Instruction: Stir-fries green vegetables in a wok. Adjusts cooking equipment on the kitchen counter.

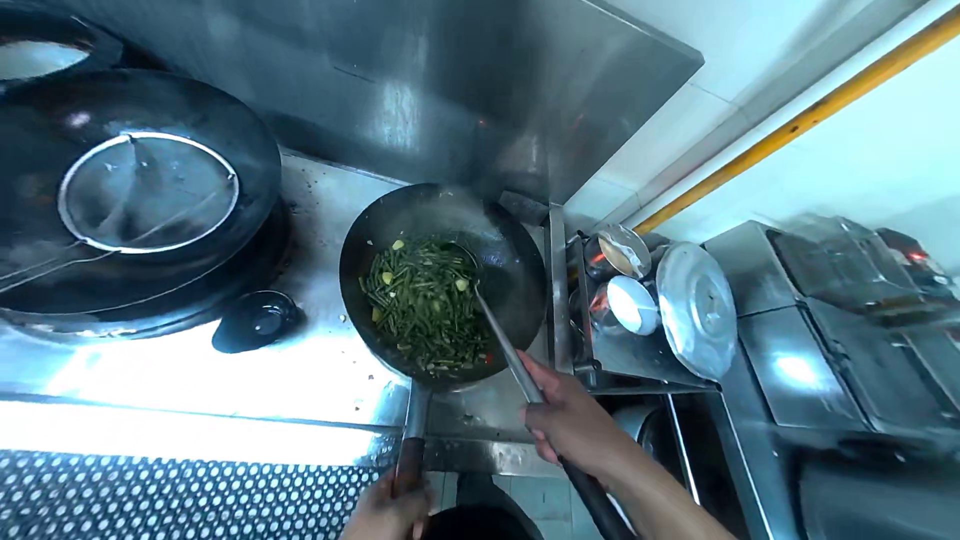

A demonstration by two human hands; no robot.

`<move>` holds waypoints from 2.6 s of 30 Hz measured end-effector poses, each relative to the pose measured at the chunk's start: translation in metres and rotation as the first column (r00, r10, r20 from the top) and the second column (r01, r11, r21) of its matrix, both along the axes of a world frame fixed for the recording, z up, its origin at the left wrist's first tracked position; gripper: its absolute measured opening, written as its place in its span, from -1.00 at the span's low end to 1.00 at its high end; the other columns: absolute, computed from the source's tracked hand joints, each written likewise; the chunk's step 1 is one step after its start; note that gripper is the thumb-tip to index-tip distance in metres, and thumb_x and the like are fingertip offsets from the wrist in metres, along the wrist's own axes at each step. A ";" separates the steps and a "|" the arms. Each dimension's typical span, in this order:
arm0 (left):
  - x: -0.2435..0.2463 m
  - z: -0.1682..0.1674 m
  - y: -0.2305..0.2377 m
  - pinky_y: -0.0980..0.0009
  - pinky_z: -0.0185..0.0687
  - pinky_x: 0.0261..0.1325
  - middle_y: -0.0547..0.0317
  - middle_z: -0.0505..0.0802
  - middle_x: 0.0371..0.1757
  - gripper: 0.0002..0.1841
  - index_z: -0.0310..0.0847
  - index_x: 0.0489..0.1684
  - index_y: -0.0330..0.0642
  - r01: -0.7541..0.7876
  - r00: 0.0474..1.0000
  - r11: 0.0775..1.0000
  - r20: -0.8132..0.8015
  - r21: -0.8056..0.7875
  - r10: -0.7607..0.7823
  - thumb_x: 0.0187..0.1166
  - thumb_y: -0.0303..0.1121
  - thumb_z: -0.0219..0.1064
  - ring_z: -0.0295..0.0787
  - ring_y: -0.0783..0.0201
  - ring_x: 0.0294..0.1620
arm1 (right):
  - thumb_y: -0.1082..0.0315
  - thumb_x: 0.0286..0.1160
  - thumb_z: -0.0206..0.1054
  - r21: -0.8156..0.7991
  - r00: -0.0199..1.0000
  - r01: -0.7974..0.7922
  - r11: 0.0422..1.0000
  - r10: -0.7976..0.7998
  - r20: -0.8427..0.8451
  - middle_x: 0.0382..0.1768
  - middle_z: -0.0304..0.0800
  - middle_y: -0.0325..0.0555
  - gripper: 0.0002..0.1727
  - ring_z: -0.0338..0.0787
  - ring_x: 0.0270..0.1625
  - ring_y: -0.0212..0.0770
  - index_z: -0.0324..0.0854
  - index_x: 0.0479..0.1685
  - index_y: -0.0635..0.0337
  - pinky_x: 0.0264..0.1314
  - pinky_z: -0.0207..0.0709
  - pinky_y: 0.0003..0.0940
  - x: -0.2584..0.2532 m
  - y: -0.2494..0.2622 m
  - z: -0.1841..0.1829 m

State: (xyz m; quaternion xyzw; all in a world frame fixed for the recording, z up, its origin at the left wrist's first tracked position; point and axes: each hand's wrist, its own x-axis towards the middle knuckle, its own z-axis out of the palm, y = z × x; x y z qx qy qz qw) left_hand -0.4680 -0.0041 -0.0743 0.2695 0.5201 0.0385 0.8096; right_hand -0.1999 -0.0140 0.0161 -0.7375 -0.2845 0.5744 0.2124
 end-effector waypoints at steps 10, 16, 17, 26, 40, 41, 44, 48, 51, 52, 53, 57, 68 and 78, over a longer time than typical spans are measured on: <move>-0.006 0.007 0.007 0.41 0.60 -0.65 0.20 0.64 -0.56 -0.78 0.50 0.15 -0.24 -0.060 0.998 0.998 0.022 -0.031 0.060 0.63 -0.44 0.29 0.57 0.33 -0.70 | 0.31 0.64 0.29 0.034 0.794 -0.117 0.992 0.073 0.604 0.21 0.79 0.17 -0.17 0.86 -0.02 0.06 0.03 0.93 -0.15 0.11 0.73 0.13 0.086 0.041 -0.068; -0.003 0.005 0.003 0.41 0.60 -0.66 0.20 0.62 -0.56 -0.78 0.46 0.13 -0.22 -0.024 0.999 0.999 0.043 -0.034 0.025 0.64 -0.43 0.30 0.57 0.32 -0.70 | 0.44 0.72 0.15 -0.043 0.873 0.379 0.925 -0.372 -0.315 -0.54 0.41 -0.22 -0.27 0.44 -0.72 -0.38 0.00 0.86 -0.14 -0.74 0.43 -0.47 0.039 0.021 -0.099; -0.002 0.012 0.002 0.40 0.60 -0.64 0.21 0.62 -0.55 -0.77 0.45 0.15 -0.23 -0.020 0.999 0.999 0.036 -0.026 0.021 0.64 -0.43 0.30 0.57 0.32 -0.69 | 0.44 0.74 0.10 -0.099 0.777 0.426 0.899 -0.419 -0.469 -0.59 0.38 -0.27 -0.35 0.42 -0.76 -0.42 0.03 0.78 -0.13 -0.78 0.41 -0.52 0.038 0.019 -0.099; 0.005 0.026 -0.001 0.42 0.62 -0.64 0.19 0.63 -0.54 -0.76 0.42 0.21 -0.24 -0.037 0.999 0.997 0.033 -0.066 0.039 0.68 -0.44 0.25 0.59 0.32 -0.69 | 0.35 0.60 0.29 0.057 0.998 -0.064 0.996 0.062 0.032 -0.42 0.61 -0.12 -0.19 0.53 -0.65 -0.28 0.13 0.90 -0.26 -0.61 0.53 -0.36 0.026 -0.013 0.000; 0.001 0.008 -0.001 0.42 0.59 -0.71 0.18 0.58 -0.58 -0.81 0.46 0.15 -0.22 -0.112 0.988 0.988 0.091 -0.111 0.122 0.68 -0.43 0.26 0.53 0.33 -0.74 | 0.28 0.57 0.26 -0.332 0.744 -0.420 0.844 0.530 0.407 0.18 0.83 0.04 -0.14 0.84 0.09 0.02 0.05 0.92 -0.39 0.21 0.68 0.15 0.013 -0.083 0.041; 0.001 0.008 0.000 0.42 0.59 -0.70 0.18 0.58 -0.58 -0.81 0.46 0.14 -0.22 -0.110 0.988 0.988 0.094 -0.109 0.120 0.68 -0.44 0.26 0.54 0.32 -0.74 | 0.30 0.59 0.25 -0.391 0.701 -0.429 0.814 0.573 0.425 0.22 0.81 0.08 -0.13 0.82 0.19 0.08 0.01 0.93 -0.39 0.29 0.65 0.19 0.010 -0.073 0.028; 0.002 0.019 -0.003 0.44 0.59 -0.69 0.19 0.59 -0.57 -0.78 0.43 0.17 -0.22 -0.104 0.990 0.990 0.088 -0.098 0.112 0.67 -0.46 0.26 0.55 0.33 -0.72 | 0.37 0.53 0.24 -0.472 0.615 -0.371 0.799 0.593 0.520 0.28 0.77 0.16 -0.07 0.77 0.31 0.20 -0.06 0.94 -0.40 0.34 0.61 0.26 0.008 -0.038 -0.013; 0.003 0.020 -0.007 0.41 0.63 -0.65 0.19 0.62 -0.54 -0.73 0.39 0.23 -0.22 -0.062 0.993 0.994 0.093 -0.087 0.070 0.66 -0.44 0.28 0.59 0.32 -0.69 | 0.35 0.54 0.22 -0.412 0.613 -0.316 0.855 0.515 0.599 0.32 0.75 0.14 -0.11 0.76 0.35 0.18 -0.02 0.94 -0.28 0.39 0.59 0.24 0.013 -0.013 -0.034; 0.004 0.006 -0.002 0.43 0.59 -0.68 0.18 0.62 -0.57 -0.79 0.45 0.13 -0.23 -0.112 0.989 0.991 0.086 -0.069 0.118 0.65 -0.44 0.30 0.56 0.33 -0.72 | 0.31 0.56 0.21 -0.213 0.750 -0.269 0.939 0.343 0.565 0.35 0.75 -0.01 -0.18 0.80 0.23 -0.04 0.11 0.91 -0.31 0.31 0.66 0.07 0.027 -0.017 -0.009; 0.004 0.010 -0.001 0.43 0.59 -0.67 0.19 0.62 -0.57 -0.79 0.45 0.13 -0.23 -0.111 0.989 0.992 0.093 -0.066 0.117 0.64 -0.44 0.29 0.56 0.33 -0.71 | 0.29 0.55 0.24 -0.137 0.781 -0.237 0.962 0.273 0.562 0.15 0.80 0.01 -0.20 0.82 -0.08 -0.07 0.17 0.88 -0.32 0.00 0.72 0.03 0.034 -0.016 -0.001; 0.005 0.015 -0.004 0.43 0.59 -0.66 0.20 0.62 -0.56 -0.77 0.44 0.15 -0.22 -0.098 0.990 0.993 0.096 -0.068 0.104 0.64 -0.44 0.29 0.57 0.33 -0.70 | 0.28 0.55 0.26 -0.076 0.802 -0.204 0.976 0.211 0.559 -0.08 0.79 0.01 -0.21 0.76 -0.35 -0.10 0.21 0.87 -0.32 -0.26 0.71 -0.02 0.041 -0.014 0.006; 0.007 0.017 -0.007 0.41 0.61 -0.66 0.20 0.63 -0.55 -0.73 0.44 0.20 -0.23 -0.067 0.994 0.996 0.080 -0.059 0.071 0.64 -0.43 0.30 0.58 0.32 -0.70 | 0.33 0.64 0.28 0.028 0.816 -0.132 0.991 0.093 0.571 -0.27 0.76 0.07 -0.22 0.68 -0.54 -0.11 0.15 0.89 -0.21 -0.39 0.68 -0.08 0.075 0.036 -0.001; 0.008 0.011 -0.011 0.40 0.60 -0.67 0.19 0.62 -0.55 -0.71 0.44 0.20 -0.21 -0.105 0.991 0.991 0.075 -0.079 0.111 0.60 -0.42 0.35 0.58 0.31 -0.69 | 0.29 0.67 0.31 -0.054 0.886 -0.077 0.996 0.093 0.454 -0.18 0.72 0.04 -0.19 0.64 -0.50 -0.18 0.07 0.92 -0.19 -0.41 0.61 -0.23 0.063 0.042 -0.056; 0.009 0.031 -0.006 0.42 0.61 -0.65 0.19 0.63 -0.55 -0.69 0.42 0.28 -0.27 -0.091 0.995 0.995 0.032 -0.039 0.092 0.62 -0.46 0.28 0.58 0.32 -0.70 | 0.29 0.64 0.26 -0.281 0.687 -0.513 0.811 0.584 0.432 0.28 0.75 0.07 -0.14 0.82 0.11 0.01 -0.02 0.93 -0.41 0.22 0.69 0.09 0.056 0.007 -0.004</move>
